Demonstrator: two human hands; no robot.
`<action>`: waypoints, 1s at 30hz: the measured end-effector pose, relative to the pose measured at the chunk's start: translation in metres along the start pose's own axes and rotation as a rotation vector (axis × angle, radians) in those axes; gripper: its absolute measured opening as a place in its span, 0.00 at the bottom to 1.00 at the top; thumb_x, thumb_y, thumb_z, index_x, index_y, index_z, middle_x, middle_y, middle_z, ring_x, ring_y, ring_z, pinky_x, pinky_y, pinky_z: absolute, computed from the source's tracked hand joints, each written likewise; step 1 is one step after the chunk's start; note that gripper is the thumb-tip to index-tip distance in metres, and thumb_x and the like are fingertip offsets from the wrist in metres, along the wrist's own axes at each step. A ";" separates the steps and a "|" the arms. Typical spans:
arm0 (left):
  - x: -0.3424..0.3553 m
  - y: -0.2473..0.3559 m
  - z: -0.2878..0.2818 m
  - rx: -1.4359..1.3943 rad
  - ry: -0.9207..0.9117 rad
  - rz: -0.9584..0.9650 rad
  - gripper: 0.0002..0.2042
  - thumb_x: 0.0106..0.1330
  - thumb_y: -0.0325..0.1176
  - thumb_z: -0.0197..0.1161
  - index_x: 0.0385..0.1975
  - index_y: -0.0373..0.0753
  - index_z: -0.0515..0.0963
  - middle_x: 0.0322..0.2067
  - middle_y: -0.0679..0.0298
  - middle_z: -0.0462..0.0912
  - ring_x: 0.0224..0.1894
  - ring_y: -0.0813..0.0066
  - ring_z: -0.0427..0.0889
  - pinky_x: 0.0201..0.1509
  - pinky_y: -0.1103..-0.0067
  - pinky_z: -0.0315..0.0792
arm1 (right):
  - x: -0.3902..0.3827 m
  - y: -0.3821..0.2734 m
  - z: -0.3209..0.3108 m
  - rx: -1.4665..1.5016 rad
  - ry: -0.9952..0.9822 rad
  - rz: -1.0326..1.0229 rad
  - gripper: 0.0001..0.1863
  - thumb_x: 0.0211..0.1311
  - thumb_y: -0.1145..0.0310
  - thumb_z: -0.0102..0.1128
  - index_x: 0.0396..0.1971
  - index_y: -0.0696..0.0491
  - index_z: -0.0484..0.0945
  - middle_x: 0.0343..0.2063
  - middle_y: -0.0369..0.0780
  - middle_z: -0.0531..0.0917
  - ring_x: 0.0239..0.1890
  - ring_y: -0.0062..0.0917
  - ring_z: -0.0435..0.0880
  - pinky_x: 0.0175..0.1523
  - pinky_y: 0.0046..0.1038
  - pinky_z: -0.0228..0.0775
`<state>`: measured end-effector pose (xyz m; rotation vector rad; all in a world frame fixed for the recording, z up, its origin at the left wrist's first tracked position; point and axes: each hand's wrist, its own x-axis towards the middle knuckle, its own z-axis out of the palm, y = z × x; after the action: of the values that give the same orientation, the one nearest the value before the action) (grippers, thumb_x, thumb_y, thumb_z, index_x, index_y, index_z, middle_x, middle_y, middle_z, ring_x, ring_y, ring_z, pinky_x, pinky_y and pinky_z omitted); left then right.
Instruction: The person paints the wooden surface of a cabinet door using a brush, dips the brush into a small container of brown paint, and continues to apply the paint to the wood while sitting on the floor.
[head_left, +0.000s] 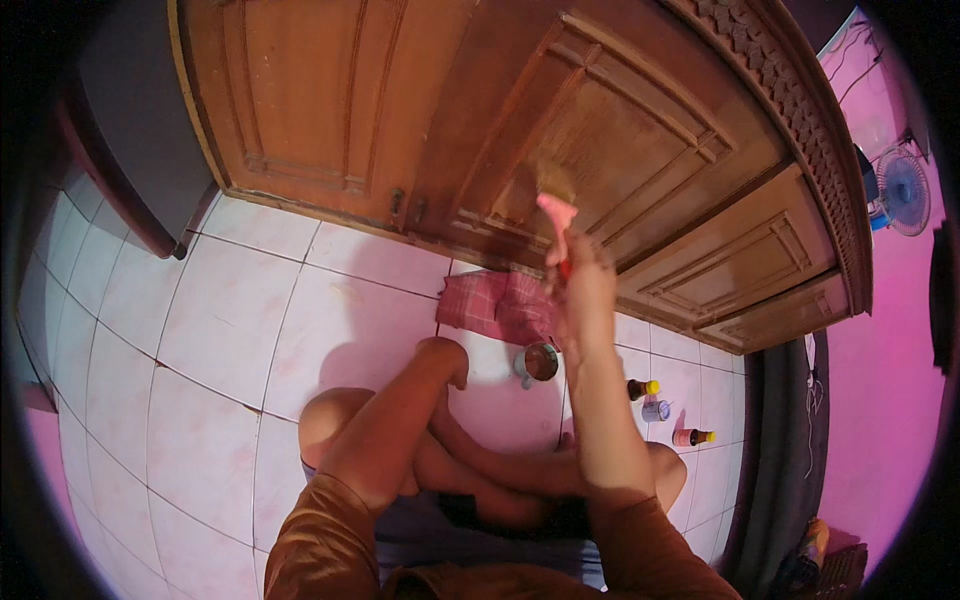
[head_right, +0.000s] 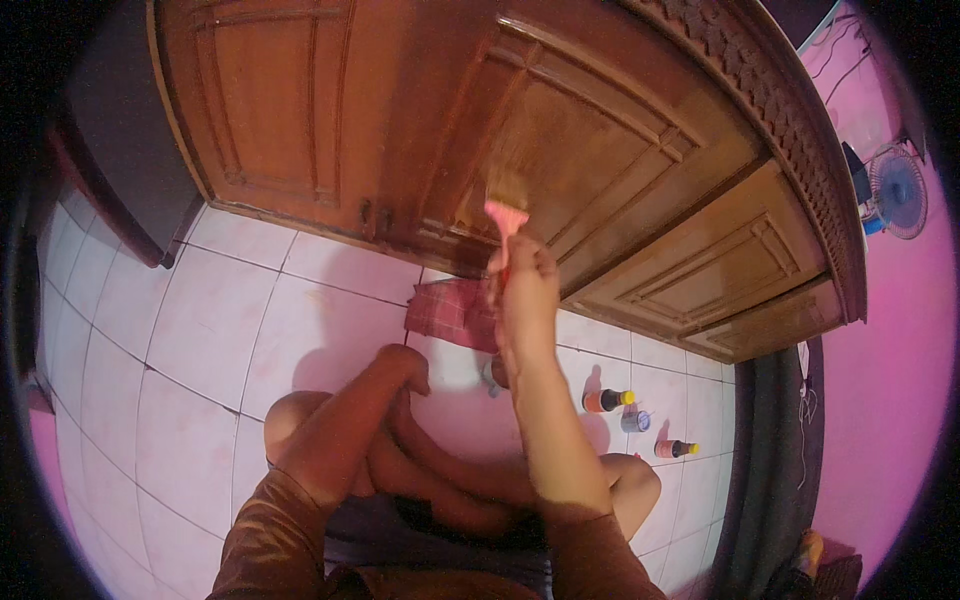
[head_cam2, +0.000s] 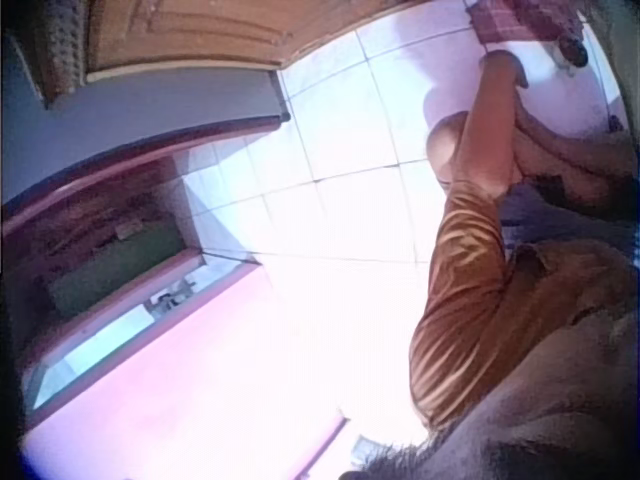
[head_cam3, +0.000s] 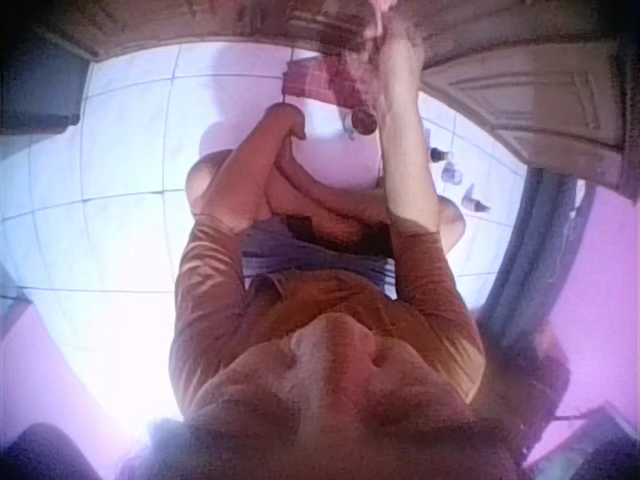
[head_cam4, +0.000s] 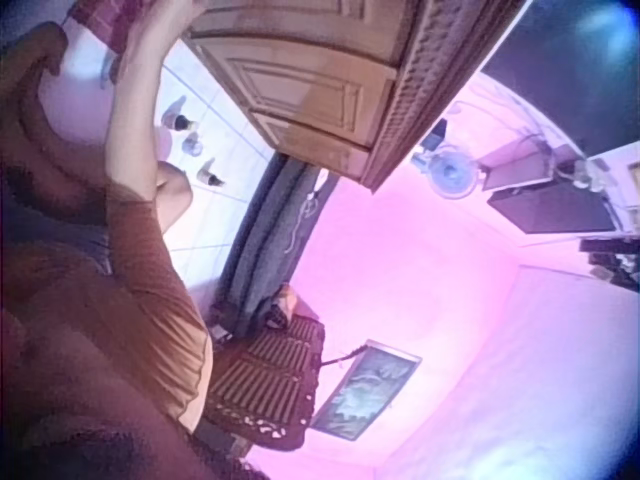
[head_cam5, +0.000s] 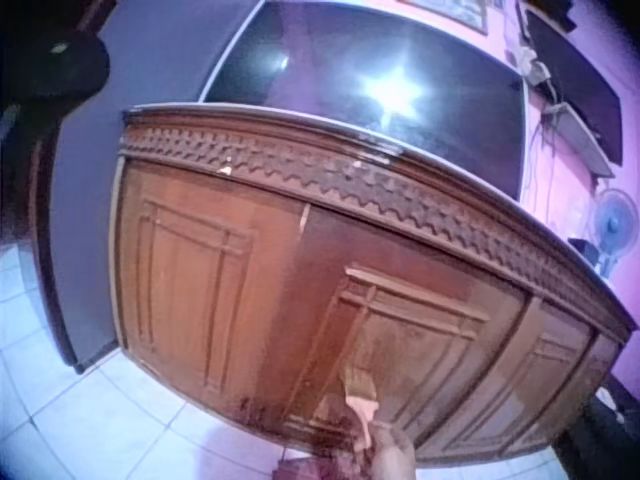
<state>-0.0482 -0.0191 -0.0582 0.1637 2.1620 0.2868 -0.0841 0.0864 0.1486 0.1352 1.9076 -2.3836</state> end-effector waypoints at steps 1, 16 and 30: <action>0.000 0.001 -0.002 -0.002 -0.024 0.000 0.26 0.52 0.57 0.66 0.46 0.46 0.83 0.48 0.62 0.84 0.50 0.63 0.82 0.55 0.68 0.74 | 0.001 0.017 -0.005 -0.037 -0.034 0.060 0.08 0.68 0.65 0.50 0.37 0.50 0.77 0.19 0.32 0.74 0.14 0.13 0.63 0.18 0.19 0.54; -0.003 0.004 -0.002 -0.004 -0.018 -0.019 0.28 0.52 0.59 0.67 0.47 0.47 0.83 0.49 0.61 0.83 0.51 0.61 0.82 0.56 0.69 0.73 | 0.021 -0.030 0.018 0.025 -0.111 0.023 0.12 0.69 0.67 0.49 0.39 0.50 0.84 0.19 0.29 0.72 0.16 0.14 0.61 0.20 0.19 0.54; 0.004 0.000 -0.001 0.021 -0.043 -0.034 0.26 0.54 0.56 0.67 0.51 0.51 0.81 0.51 0.67 0.82 0.55 0.67 0.79 0.58 0.68 0.72 | 0.046 0.022 0.017 -0.114 -0.065 0.141 0.12 0.72 0.63 0.48 0.40 0.49 0.82 0.20 0.32 0.74 0.14 0.13 0.61 0.16 0.19 0.51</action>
<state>-0.0511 -0.0188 -0.0605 0.1437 2.1232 0.2396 -0.1275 0.0649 0.1254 0.1762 1.9302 -2.1582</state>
